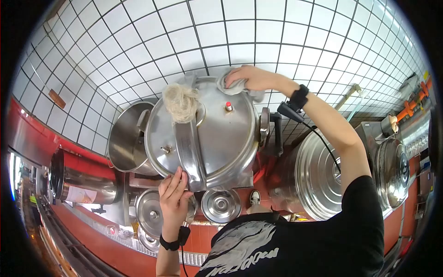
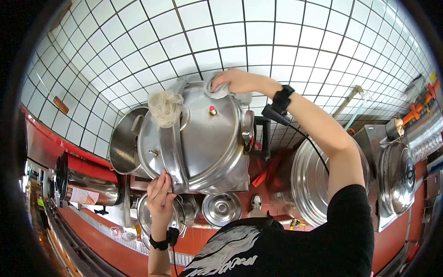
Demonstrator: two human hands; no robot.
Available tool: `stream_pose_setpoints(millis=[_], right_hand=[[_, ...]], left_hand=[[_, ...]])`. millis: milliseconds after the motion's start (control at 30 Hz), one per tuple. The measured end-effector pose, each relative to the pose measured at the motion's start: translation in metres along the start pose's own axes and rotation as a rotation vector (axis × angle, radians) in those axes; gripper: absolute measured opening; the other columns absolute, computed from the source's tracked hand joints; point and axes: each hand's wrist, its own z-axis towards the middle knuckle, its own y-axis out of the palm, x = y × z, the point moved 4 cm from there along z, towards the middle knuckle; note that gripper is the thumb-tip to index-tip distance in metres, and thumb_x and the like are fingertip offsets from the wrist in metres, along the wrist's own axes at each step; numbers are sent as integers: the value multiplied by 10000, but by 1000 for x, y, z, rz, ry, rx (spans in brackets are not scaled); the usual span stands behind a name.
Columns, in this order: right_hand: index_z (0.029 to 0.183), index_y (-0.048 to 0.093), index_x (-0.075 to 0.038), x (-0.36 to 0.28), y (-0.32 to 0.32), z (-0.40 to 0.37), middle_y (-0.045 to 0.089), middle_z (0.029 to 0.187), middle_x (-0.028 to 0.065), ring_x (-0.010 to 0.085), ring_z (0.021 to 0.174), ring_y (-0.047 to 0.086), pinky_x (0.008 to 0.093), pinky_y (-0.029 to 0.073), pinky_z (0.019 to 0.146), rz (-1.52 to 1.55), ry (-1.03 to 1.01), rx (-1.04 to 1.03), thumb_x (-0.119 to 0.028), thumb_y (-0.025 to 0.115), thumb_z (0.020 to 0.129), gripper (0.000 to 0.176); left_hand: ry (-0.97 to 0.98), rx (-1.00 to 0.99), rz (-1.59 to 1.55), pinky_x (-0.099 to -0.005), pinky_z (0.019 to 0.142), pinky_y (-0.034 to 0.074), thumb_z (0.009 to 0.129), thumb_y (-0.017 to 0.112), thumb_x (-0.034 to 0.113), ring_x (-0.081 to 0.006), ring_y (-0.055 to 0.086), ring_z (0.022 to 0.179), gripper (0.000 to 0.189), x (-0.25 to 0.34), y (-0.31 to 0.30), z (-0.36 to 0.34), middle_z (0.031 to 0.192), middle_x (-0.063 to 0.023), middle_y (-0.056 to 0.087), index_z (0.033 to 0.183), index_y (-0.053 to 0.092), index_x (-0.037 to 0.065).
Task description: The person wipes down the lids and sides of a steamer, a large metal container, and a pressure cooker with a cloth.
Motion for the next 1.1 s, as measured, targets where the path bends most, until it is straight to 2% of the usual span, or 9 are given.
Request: stream_pose_setpoints(millis=[267,433,567,633,700,767,867,1000,1100], right_hand=[[1026,695,17,-48,-35,-87,685,1033,145,299,1018,633,349,467,940,102,346,-258,98,456,589,505],[1192,647,-44,-111,-22,-135,636,1177,155,322,1139,594,362,459,1004,2,249,397,115,480,641,597],[1271,613,-118,-137,49,-143,515,1350,160,367,1235,491,427,439,1053,-317,217,305,151,516,649,685],[1316,583,-153,-137,69,-146,484,1384,155,401,1199,485,448,449,1036,-430,350,489,144,530,652,729],[1332,568,-151,-142,78,-143,474,1388,170,412,1177,487,457,452,1026,-468,349,529,138,543,666,726],[1363,538,-148,-147,86,-145,454,1398,199,433,1134,491,476,458,1008,-543,382,607,125,567,694,723],[1379,515,-127,-149,97,-140,456,1377,232,433,1102,503,483,463,990,-633,447,634,104,593,714,708],[1367,519,-131,-134,98,-135,491,1336,227,414,1063,532,473,482,947,-760,410,640,86,616,700,708],[1355,529,-144,-127,98,-133,500,1330,215,407,1055,538,463,490,938,-791,397,670,93,613,687,714]], left_hand=[[39,-55,19,-411,1054,400,834,719,161,-303,561,1158,519,-3,-1,0,1425,-106,572,1332,626,48],[40,-73,-209,-417,1073,406,963,536,124,-325,581,1235,387,-15,-28,5,1412,-176,571,1325,612,8],[-233,289,-309,-376,1089,388,1050,466,279,-269,551,1265,447,-95,-58,24,1369,-149,590,1329,569,-55],[-382,342,-489,-369,1089,383,1051,473,315,-266,515,1296,486,-160,-57,41,1420,-142,543,1401,501,-20],[-612,253,-626,-375,1094,377,1043,486,346,-278,488,1315,525,-205,-46,49,1469,-141,493,1457,446,27],[-610,177,-607,-383,1099,371,1037,484,412,-292,482,1323,560,-212,-38,63,1485,-145,477,1470,444,59],[-555,105,-622,-346,1082,377,1032,504,401,-214,457,1336,555,-210,-25,82,1462,-121,492,1462,464,52],[-403,92,-371,-310,1108,353,1041,487,269,-226,504,1321,404,-248,-16,96,1408,-150,565,1346,585,22],[-351,-112,-248,-316,1152,298,1063,443,277,-223,445,1378,450,-284,-1,88,1449,-136,532,1411,515,1]])
